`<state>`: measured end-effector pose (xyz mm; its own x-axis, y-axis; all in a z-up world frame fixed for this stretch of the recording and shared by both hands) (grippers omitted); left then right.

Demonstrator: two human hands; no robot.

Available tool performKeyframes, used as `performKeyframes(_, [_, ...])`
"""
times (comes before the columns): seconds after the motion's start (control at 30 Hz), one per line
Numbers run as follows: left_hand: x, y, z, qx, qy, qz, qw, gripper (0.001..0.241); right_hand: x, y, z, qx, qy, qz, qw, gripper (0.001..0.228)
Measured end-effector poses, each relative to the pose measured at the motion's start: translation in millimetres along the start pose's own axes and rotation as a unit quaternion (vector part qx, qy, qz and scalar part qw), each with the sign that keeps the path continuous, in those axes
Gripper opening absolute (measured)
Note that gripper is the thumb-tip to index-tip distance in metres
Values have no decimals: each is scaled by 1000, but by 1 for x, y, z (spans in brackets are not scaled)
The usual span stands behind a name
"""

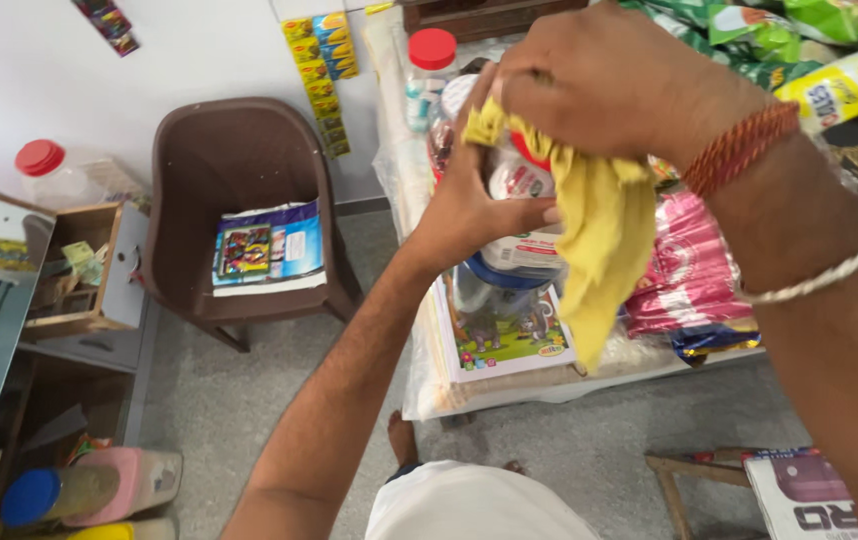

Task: The person wipes several items on a counter with a yellow cloth. They clean a white jar with a red lid, a blue-lidded jar, a black box, and a pink sachet, handling each item one at a time and placing them back on the counter.

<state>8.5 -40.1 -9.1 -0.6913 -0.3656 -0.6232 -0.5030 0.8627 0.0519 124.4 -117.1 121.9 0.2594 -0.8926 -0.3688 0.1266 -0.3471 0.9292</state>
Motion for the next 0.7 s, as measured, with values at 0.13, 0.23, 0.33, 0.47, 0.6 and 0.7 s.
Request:
performKeyframes(0.13, [3, -4, 0, 53, 50, -8, 997, 135, 35, -8, -50, -285, -142, -40, 947, 27])
performKeyframes(0.23, [4, -6, 1, 52, 40, -21, 998, 131, 74, -22, -45, -174, -55, -187, 965, 29])
performKeyframes(0.33, [5, -8, 2, 52, 17, -31, 998, 119, 102, -40, -15, -118, -72, -294, 946, 36])
performKeyframes(0.47, [3, -13, -2, -12, -16, -86, 996, 105, 107, -66, 48, -204, -134, -417, 875, 54])
performKeyframes(0.6, [2, -23, -8, -9, 18, -121, 992, 97, 99, -61, 77, -152, -169, -425, 876, 52])
performKeyframes(0.7, [4, -24, -19, 36, 19, -87, 995, 89, 93, -38, 59, -240, -161, -449, 845, 52])
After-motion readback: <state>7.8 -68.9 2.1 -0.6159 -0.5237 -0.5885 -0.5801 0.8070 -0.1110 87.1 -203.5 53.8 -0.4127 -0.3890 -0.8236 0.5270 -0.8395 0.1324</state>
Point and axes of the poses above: each hand's wrist, its own x-axis away from the middle knuckle, its own y-axis out of the back of the hand, z = x × y, the point moved 3 cm from there along -x, towards the middle knuckle, and after that the axes turned 7 degrees about -x, right-handed, at the moved point
